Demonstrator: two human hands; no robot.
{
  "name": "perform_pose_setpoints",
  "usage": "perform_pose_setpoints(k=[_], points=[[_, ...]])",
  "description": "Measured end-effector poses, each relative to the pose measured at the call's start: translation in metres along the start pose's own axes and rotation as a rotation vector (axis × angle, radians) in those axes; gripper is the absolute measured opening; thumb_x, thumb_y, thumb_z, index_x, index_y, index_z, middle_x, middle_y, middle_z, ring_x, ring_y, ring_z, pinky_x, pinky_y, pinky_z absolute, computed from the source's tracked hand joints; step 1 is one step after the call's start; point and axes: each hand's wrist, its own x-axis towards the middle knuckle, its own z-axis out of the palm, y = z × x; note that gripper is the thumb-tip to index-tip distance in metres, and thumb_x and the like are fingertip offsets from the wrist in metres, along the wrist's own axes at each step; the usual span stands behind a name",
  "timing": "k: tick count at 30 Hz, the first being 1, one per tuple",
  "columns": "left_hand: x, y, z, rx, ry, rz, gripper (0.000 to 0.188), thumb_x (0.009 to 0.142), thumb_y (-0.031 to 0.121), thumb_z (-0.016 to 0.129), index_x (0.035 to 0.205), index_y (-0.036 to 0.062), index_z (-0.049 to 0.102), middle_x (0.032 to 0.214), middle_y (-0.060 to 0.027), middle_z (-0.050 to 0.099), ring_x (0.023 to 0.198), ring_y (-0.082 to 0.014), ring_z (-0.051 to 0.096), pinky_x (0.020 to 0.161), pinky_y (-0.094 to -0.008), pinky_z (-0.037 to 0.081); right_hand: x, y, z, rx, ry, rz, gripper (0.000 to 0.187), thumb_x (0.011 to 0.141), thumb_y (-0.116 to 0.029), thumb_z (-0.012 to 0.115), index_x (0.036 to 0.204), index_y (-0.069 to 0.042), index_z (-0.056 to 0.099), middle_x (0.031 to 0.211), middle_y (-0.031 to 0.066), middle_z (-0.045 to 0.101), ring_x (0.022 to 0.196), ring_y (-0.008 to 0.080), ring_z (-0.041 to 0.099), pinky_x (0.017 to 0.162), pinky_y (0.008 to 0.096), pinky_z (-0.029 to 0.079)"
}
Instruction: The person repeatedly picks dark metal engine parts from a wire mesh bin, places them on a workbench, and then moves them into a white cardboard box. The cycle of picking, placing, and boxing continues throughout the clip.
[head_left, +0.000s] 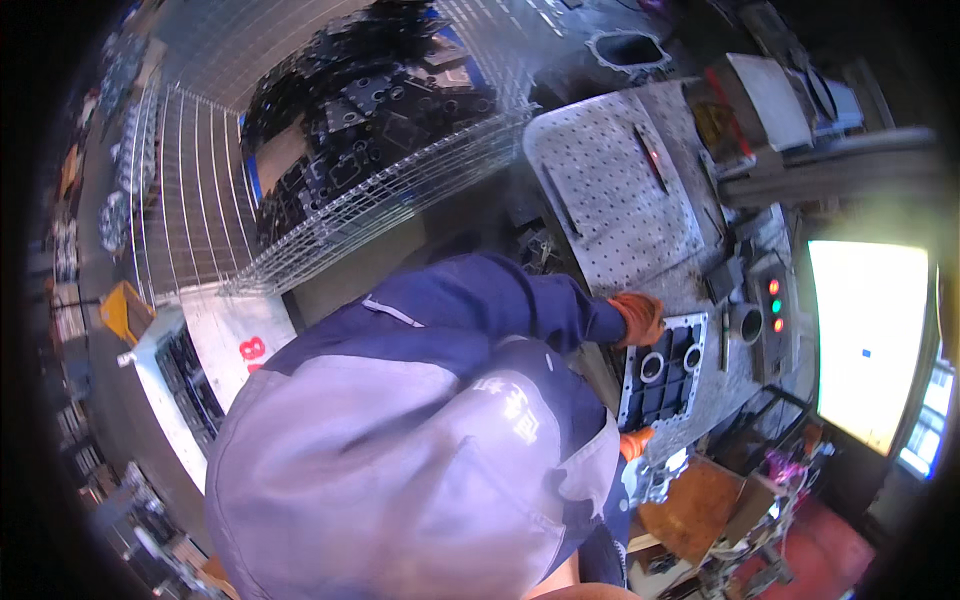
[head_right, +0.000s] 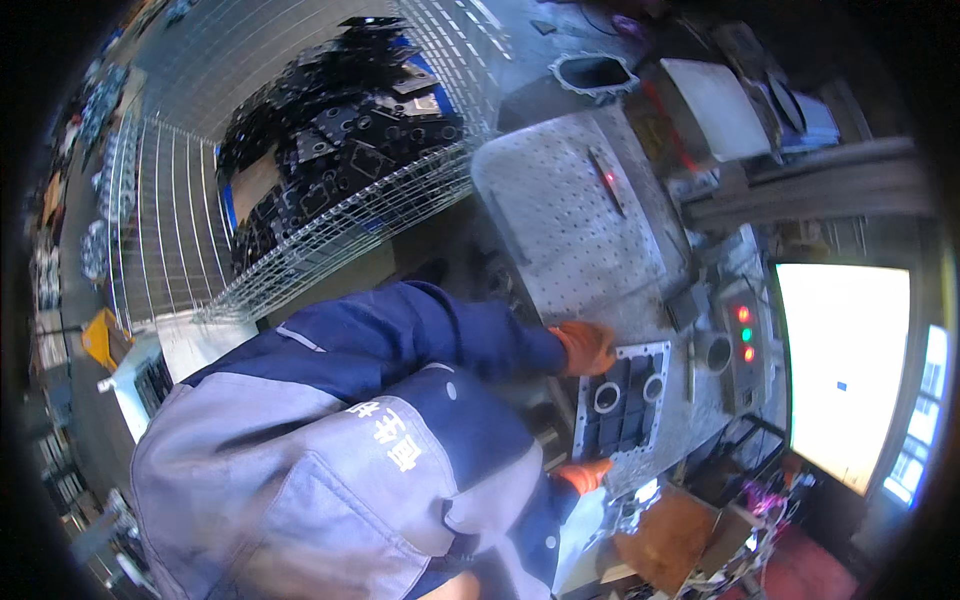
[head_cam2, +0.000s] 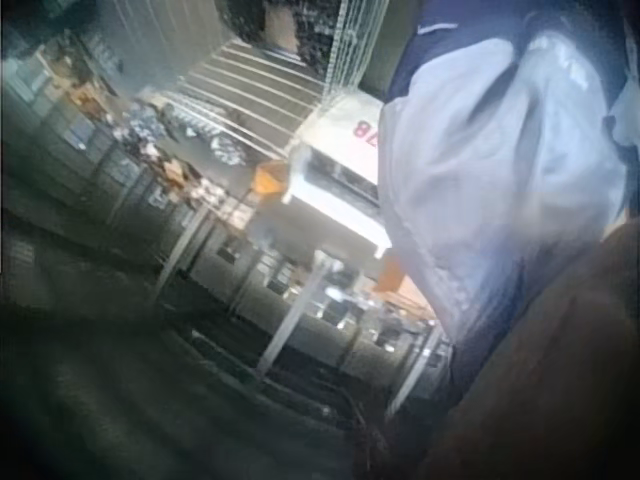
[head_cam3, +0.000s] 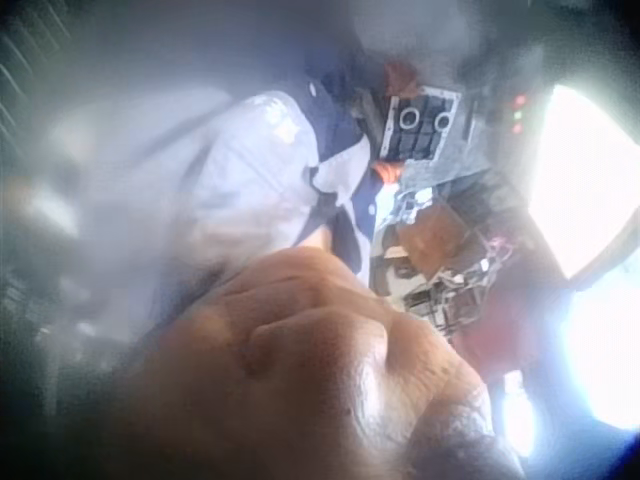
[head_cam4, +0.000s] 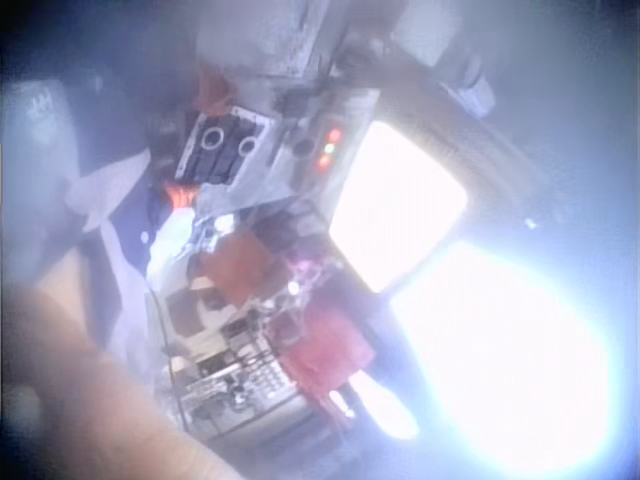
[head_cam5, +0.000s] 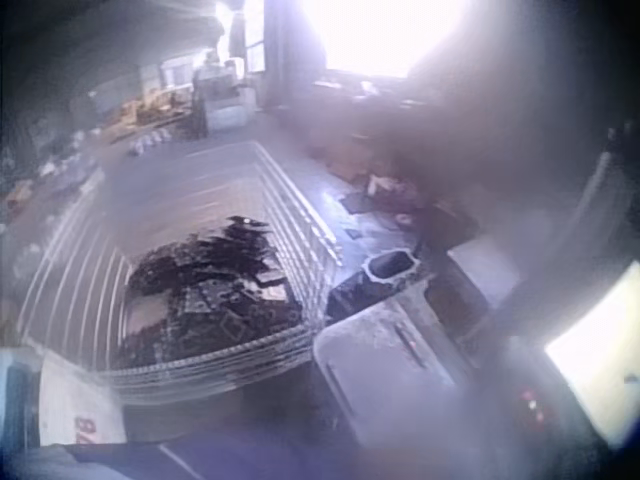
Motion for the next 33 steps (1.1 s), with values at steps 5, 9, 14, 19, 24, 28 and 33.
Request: perform_pose_setpoints(k=[5, 9, 14, 19, 24, 28, 33], points=[[-0.024, -0.001, -0.06, -0.161, 0.198, 0.126, 0.037, 0.083, 0.033, 0.063, 0.108, 0.0054, 0.062, 0.093, -0.0195, 0.067, 0.087, -0.0404, 0.065, 0.077, -0.0485, 0.05, 0.009, 0.035, 0.021, 0.162, -0.032, -0.119, 0.029, 0.092, -0.019, 0.055, 0.113, 0.0, 0.059, 0.098, 0.018, 0.069, 0.096, 0.0344, 0.066, 0.083, 0.0437, 0.051], [-0.068, -0.084, -0.153, -0.295, 0.489, 0.207, 0.04, 0.081, 0.022, 0.065, 0.118, 0.0062, 0.062, 0.096, -0.0192, 0.068, 0.09, -0.0373, 0.066, 0.079, -0.0436, 0.052, -0.021, -0.012, 0.01, -0.064, -0.148, -0.136, 0.027, 0.091, -0.019, 0.055, 0.109, -0.001, 0.062, 0.096, 0.0177, 0.069, 0.095, 0.0328, 0.067, 0.083, 0.0426, 0.052], [-0.137, -0.287, -0.271, -0.078, 0.675, -0.254, 0.04, 0.084, 0.023, 0.062, 0.119, 0.0044, 0.063, 0.106, -0.0216, 0.068, 0.1, -0.0362, 0.066, 0.087, -0.0418, 0.052, -0.105, -0.114, -0.015, -0.336, -0.413, -0.292, 0.026, 0.09, -0.02, 0.055, 0.105, -0.001, 0.065, 0.094, 0.0174, 0.07, 0.093, 0.0308, 0.067, 0.082, 0.0412, 0.052], [-0.201, -0.494, -0.344, 0.208, 0.241, -1.003, 0.044, 0.083, 0.032, 0.061, 0.124, 0.0184, 0.061, 0.11, -0.0162, 0.069, 0.104, -0.0356, 0.065, 0.088, -0.0449, 0.052, -0.193, -0.24, -0.026, -0.483, -0.664, -0.541, 0.025, 0.09, -0.02, 0.054, 0.1, -0.001, 0.068, 0.091, 0.0171, 0.071, 0.091, 0.0288, 0.068, 0.081, 0.0399, 0.053], [-0.199, -0.642, -0.384, 0.58, 0.023, -0.934, 0.055, 0.082, 0.024, 0.064, 0.135, 0.028, 0.052, 0.137, -0.0106, 0.052, 0.128, -0.0305, 0.05, 0.099, -0.0462, 0.043, -0.285, -0.363, -0.016, -0.367, -0.689, -0.415, 0.038, 0.094, -0.033, 0.053, 0.106, 0.0, 0.067, 0.103, 0.0221, 0.068, 0.098, 0.0378, 0.065, 0.086, 0.0444, 0.051], [-0.141, -0.714, -0.397, 0.67, -0.057, -0.764, 0.086, 0.073, 0.02, 0.075, 0.149, 0.0293, 0.036, 0.153, -0.01, 0.035, 0.141, -0.0305, 0.036, 0.109, -0.0481, 0.034, -0.329, -0.406, 0.014, -0.226, -0.741, -0.441, 0.035, 0.091, -0.031, 0.059, 0.108, -0.001, 0.068, 0.1, 0.0169, 0.071, 0.098, 0.0248, 0.068, 0.085, 0.037, 0.051], [-0.08, -0.767, -0.403, 0.608, -0.372, -0.739, 0.089, 0.074, 0.023, 0.08, 0.15, 0.0246, 0.034, 0.151, -0.0079, 0.04, 0.142, -0.0273, 0.035, 0.111, -0.049, 0.034, -0.359, -0.437, 0.018, -0.25, -0.889, -0.61, 0.035, 0.096, -0.032, 0.055, 0.11, -0.001, 0.066, 0.112, 0.0208, 0.066, 0.102, 0.0405, 0.063, 0.089, 0.0469, 0.05]])
